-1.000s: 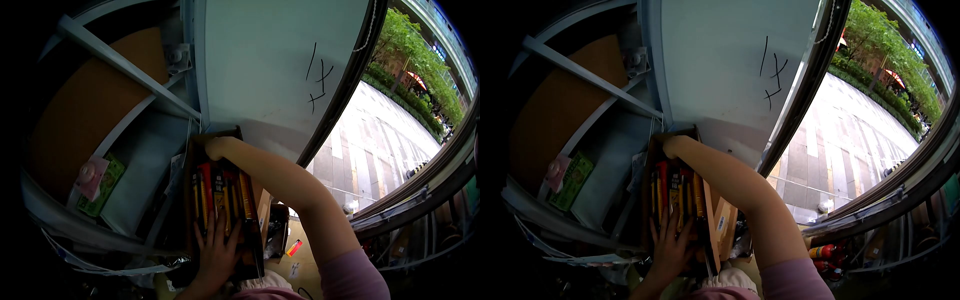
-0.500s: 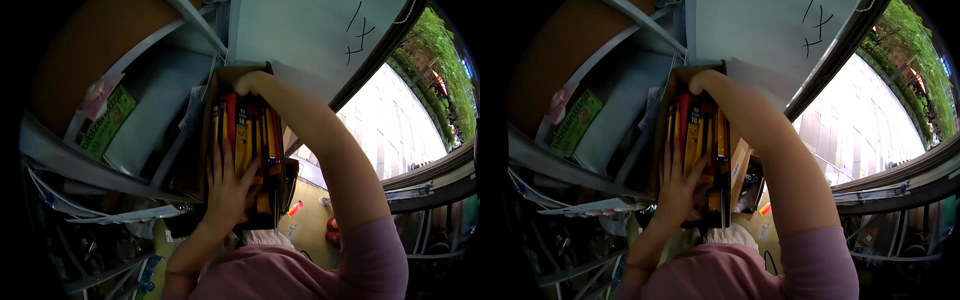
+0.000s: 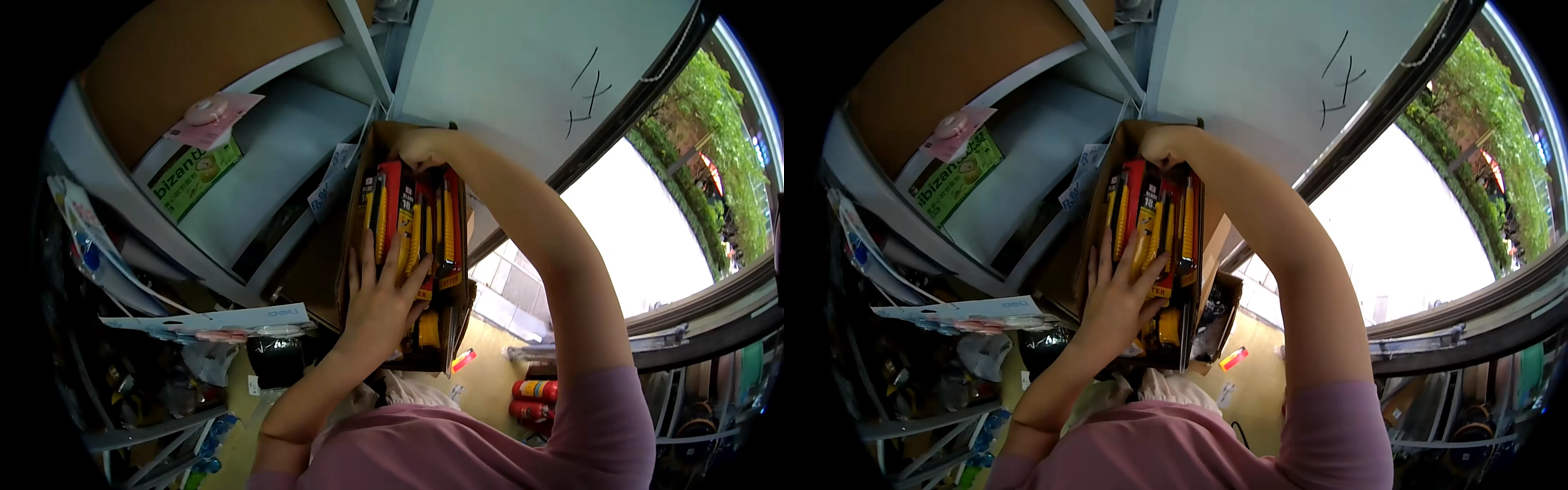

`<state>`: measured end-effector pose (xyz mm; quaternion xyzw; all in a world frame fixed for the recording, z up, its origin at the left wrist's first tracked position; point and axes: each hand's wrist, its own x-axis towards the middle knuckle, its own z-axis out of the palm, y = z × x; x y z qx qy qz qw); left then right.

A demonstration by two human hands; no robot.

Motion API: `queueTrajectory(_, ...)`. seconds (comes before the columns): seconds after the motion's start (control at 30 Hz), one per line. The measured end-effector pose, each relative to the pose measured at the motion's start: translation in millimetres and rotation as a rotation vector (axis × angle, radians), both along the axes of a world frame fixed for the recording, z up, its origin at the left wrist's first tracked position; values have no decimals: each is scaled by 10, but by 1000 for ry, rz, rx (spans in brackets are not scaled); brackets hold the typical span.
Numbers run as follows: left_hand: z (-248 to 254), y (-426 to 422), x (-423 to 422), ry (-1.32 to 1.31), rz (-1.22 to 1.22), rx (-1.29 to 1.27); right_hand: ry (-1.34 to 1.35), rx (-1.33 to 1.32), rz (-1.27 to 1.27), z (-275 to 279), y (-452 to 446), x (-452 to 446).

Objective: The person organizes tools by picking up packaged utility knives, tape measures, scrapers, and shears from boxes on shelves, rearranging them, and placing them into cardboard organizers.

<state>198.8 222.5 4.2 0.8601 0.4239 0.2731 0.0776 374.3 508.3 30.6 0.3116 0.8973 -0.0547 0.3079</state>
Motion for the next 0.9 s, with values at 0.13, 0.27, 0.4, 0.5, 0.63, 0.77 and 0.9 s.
queueTrajectory(0.13, 7, -23, -25, -1, -1, 18, -91, 79, 163, 63, -174, 64)
queueTrajectory(0.27, 6, -36, -39, -43, 23, 23, 731, -252, -844, 70, -475, -59)
queueTrajectory(0.4, -66, -17, -43, -137, 57, 34, 1002, -151, -1029, 149, -771, -242)
queueTrajectory(0.5, -68, -20, -61, -81, 69, 49, 801, -79, -1112, 215, -775, -241)
queueTrajectory(0.63, -28, 1, -61, -80, 68, 37, 847, -17, -1039, 98, -827, -187)
queueTrajectory(0.77, 71, -142, -125, -177, 25, 54, 739, 217, -823, 296, -905, -166)
queueTrajectory(0.9, 6, -606, -477, -506, -258, -94, 1189, 302, -729, 818, -1703, -97)
